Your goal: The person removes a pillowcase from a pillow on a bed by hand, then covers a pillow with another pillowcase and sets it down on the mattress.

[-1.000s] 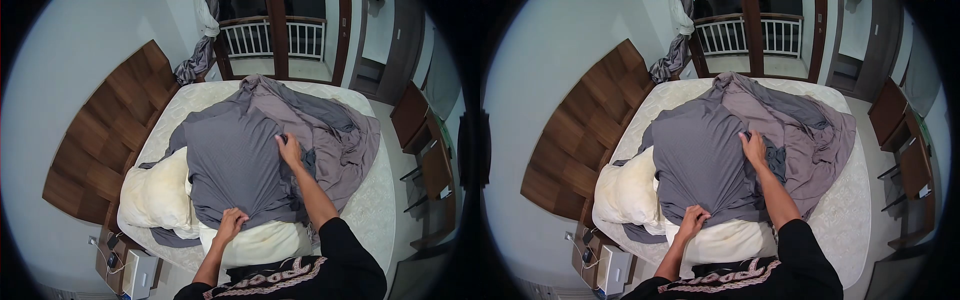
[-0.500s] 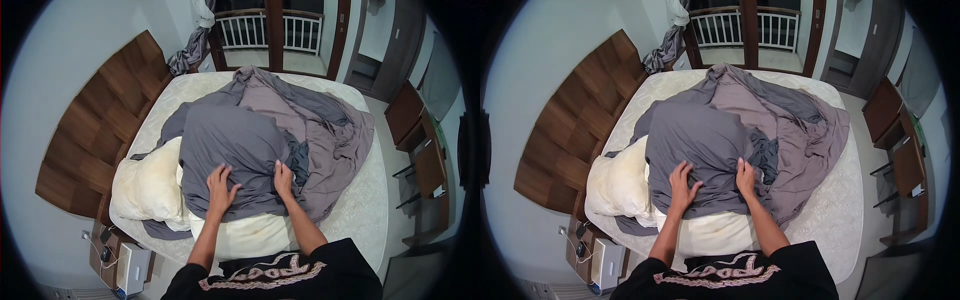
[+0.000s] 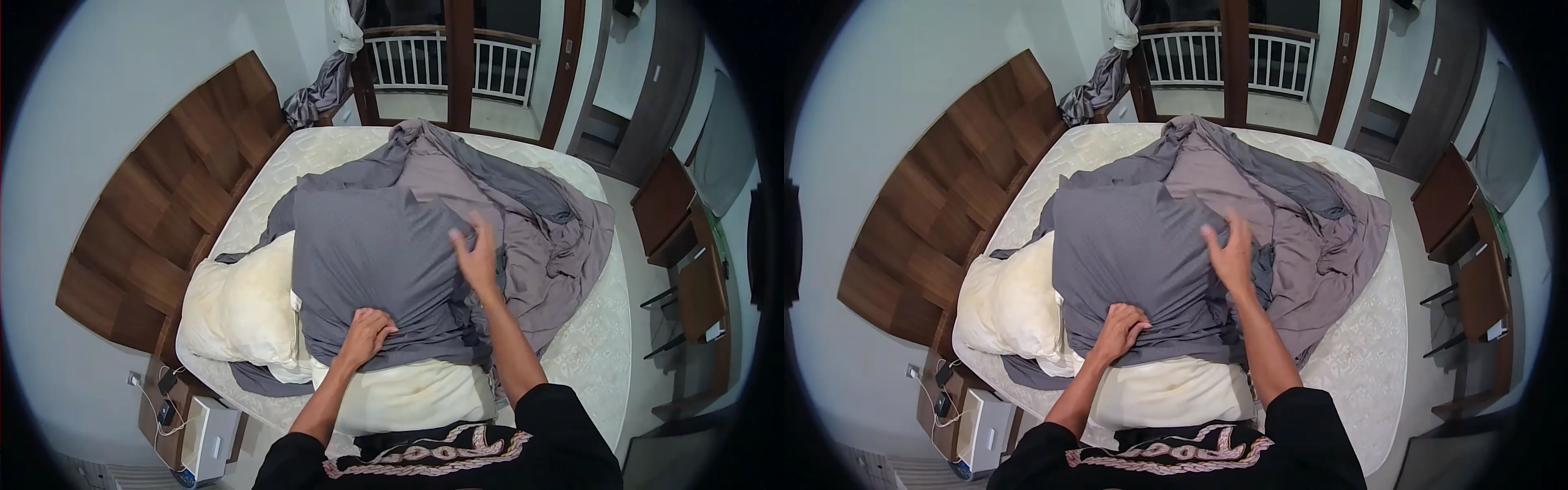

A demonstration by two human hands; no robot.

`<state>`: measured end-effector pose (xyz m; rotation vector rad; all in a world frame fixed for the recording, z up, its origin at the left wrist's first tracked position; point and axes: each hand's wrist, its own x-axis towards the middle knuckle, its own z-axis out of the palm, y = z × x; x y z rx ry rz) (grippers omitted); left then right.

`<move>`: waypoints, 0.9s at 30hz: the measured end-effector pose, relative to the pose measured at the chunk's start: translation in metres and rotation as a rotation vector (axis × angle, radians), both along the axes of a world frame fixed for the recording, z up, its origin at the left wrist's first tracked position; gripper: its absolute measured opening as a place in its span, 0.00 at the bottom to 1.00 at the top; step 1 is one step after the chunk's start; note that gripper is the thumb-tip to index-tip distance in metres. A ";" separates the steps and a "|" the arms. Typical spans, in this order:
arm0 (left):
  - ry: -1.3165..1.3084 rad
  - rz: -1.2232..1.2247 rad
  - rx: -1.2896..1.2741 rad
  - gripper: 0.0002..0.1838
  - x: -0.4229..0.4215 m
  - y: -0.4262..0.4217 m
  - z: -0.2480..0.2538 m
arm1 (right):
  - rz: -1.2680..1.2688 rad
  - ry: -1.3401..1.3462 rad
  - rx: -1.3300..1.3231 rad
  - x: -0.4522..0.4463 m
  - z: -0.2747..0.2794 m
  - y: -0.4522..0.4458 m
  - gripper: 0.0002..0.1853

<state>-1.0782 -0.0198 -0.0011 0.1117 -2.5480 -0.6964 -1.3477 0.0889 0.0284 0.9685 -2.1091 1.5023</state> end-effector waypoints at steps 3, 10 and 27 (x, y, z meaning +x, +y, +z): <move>-0.003 0.055 0.051 0.03 -0.001 0.011 0.006 | 0.043 -0.031 0.154 0.008 -0.031 -0.002 0.23; 0.049 0.143 0.082 0.04 -0.005 -0.001 -0.007 | -0.019 -0.013 -0.118 0.005 -0.032 -0.003 0.11; 0.196 0.719 0.528 0.17 0.064 -0.110 -0.079 | 0.269 0.005 0.196 0.108 -0.046 0.026 0.28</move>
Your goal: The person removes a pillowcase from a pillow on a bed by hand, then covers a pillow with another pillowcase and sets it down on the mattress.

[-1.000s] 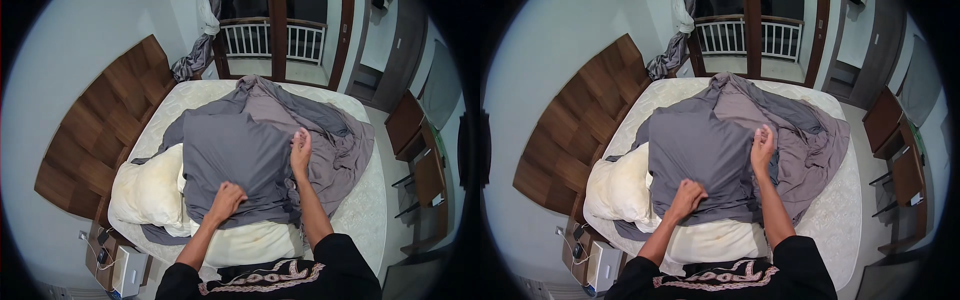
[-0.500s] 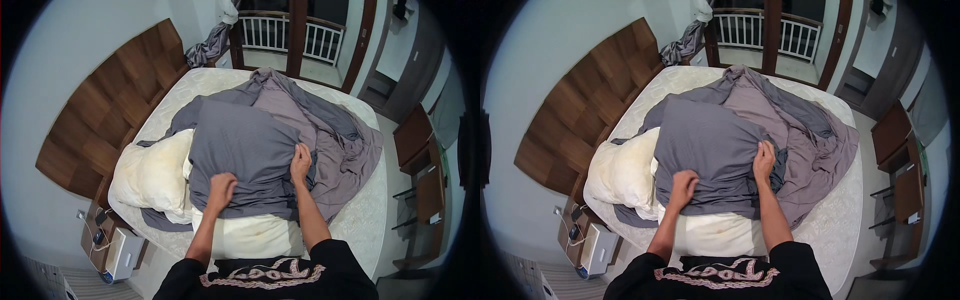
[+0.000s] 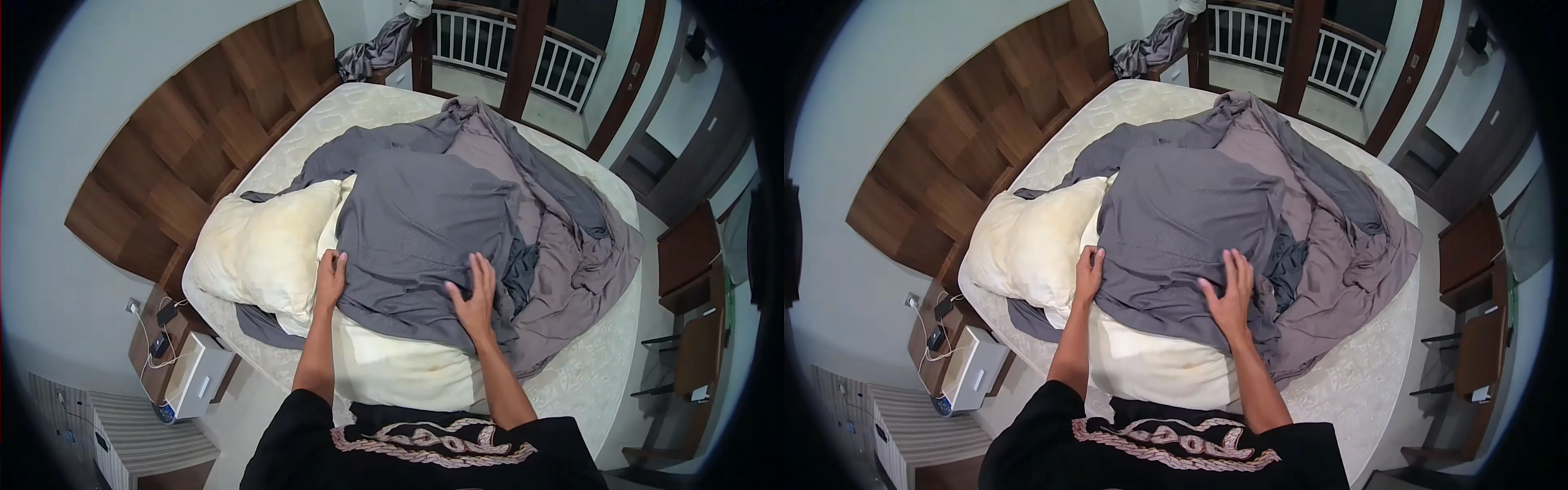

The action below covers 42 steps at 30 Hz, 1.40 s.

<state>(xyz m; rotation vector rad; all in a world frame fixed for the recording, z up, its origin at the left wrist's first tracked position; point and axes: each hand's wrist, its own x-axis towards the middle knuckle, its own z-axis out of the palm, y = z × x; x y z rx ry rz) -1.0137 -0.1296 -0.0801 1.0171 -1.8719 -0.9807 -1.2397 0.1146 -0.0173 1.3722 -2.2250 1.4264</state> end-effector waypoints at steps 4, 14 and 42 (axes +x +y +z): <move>-0.145 -0.039 -0.156 0.17 0.015 0.021 0.020 | 0.203 0.144 0.078 -0.001 -0.009 -0.017 0.20; -0.221 0.040 0.085 0.15 0.086 0.111 0.008 | 0.353 0.090 0.052 0.021 -0.017 0.006 0.10; -0.384 -0.391 -0.213 0.13 0.048 0.185 0.072 | 0.962 -0.414 -0.632 0.066 0.200 0.140 0.15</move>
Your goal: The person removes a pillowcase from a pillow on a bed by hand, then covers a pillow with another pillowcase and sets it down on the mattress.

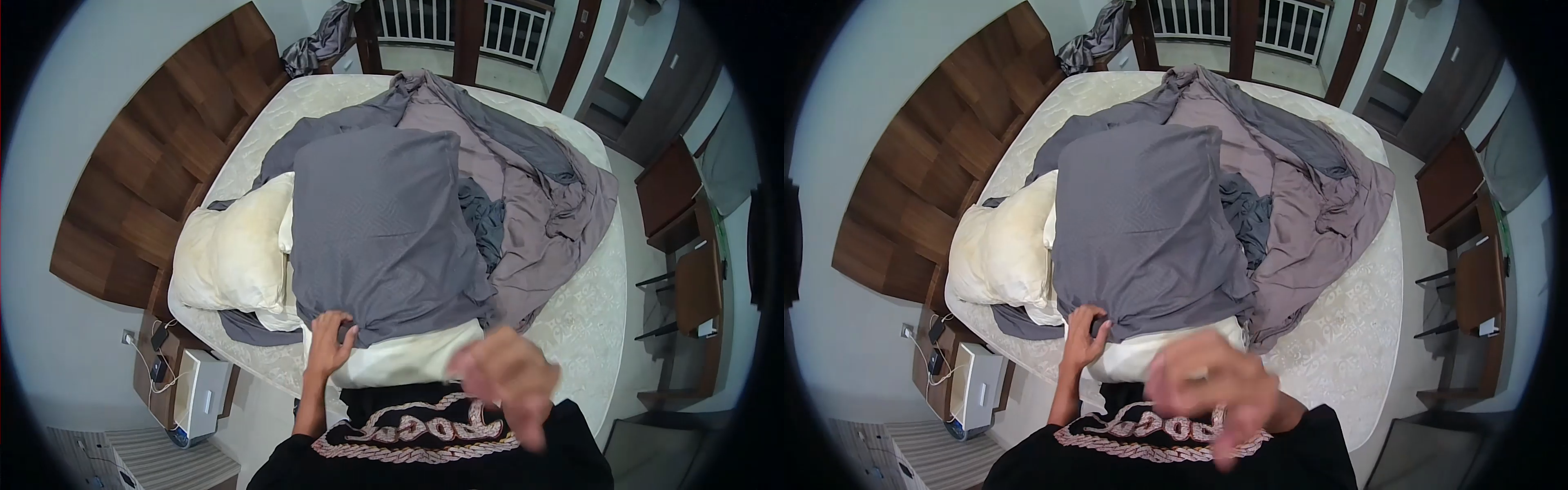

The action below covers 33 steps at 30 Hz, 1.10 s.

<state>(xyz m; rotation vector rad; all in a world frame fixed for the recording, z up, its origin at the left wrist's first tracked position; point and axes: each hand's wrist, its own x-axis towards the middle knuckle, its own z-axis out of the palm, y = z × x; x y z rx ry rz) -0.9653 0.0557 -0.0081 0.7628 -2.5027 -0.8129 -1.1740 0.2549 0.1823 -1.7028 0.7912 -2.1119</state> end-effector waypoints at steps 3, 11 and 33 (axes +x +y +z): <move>0.172 -0.021 -0.103 0.15 -0.041 0.017 0.011 | 0.269 -0.338 -0.228 0.044 0.032 0.014 0.16; 0.094 -0.099 -0.146 0.21 -0.080 0.048 -0.013 | 0.334 -0.248 -0.340 0.046 0.041 -0.001 0.26; 0.121 -0.087 -0.029 0.18 -0.079 0.038 -0.018 | -0.166 -0.390 -0.321 0.065 0.046 -0.002 0.25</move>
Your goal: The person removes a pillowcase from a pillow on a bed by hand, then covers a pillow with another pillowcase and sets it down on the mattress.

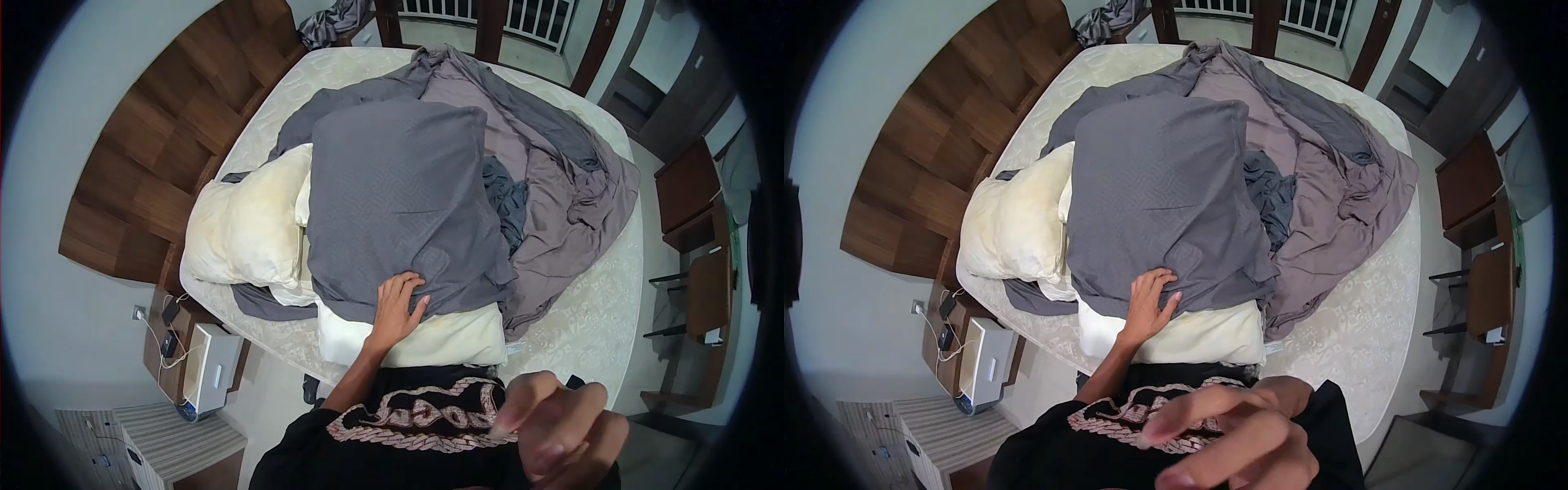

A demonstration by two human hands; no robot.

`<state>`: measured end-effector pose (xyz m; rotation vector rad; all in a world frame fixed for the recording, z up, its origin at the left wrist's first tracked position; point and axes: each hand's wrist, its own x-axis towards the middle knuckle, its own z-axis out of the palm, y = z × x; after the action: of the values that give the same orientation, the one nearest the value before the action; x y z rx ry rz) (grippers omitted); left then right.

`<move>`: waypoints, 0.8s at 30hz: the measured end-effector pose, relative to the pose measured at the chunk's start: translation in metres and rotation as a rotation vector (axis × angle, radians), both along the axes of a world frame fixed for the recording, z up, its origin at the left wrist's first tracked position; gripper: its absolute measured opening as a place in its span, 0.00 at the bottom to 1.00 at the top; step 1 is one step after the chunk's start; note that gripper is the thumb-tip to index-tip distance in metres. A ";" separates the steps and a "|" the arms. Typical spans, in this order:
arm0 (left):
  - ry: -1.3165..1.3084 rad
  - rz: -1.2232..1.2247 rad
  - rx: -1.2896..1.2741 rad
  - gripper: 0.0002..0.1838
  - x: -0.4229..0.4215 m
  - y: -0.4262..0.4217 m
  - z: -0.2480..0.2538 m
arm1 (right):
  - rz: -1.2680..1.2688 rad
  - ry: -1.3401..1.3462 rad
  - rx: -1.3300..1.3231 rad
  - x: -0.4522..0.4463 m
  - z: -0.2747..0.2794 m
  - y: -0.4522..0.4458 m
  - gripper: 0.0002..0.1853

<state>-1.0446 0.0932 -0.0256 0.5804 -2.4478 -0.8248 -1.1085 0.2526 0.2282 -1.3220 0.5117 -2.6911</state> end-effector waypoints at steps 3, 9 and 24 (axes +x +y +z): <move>-0.004 0.000 -0.002 0.17 0.000 0.001 -0.001 | 0.176 0.145 0.093 -0.010 0.016 -0.010 0.30; 0.008 0.009 0.014 0.17 0.000 -0.003 -0.002 | 0.347 -0.082 0.070 -0.003 0.011 -0.006 0.27; -0.007 -0.155 0.017 0.07 0.005 -0.013 0.000 | -0.022 0.142 -0.020 -0.057 -0.064 -0.063 0.17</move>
<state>-1.0394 0.0807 -0.0255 0.4038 -2.5186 -0.9061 -1.1650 0.1899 0.1645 -1.5291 0.5164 -2.6395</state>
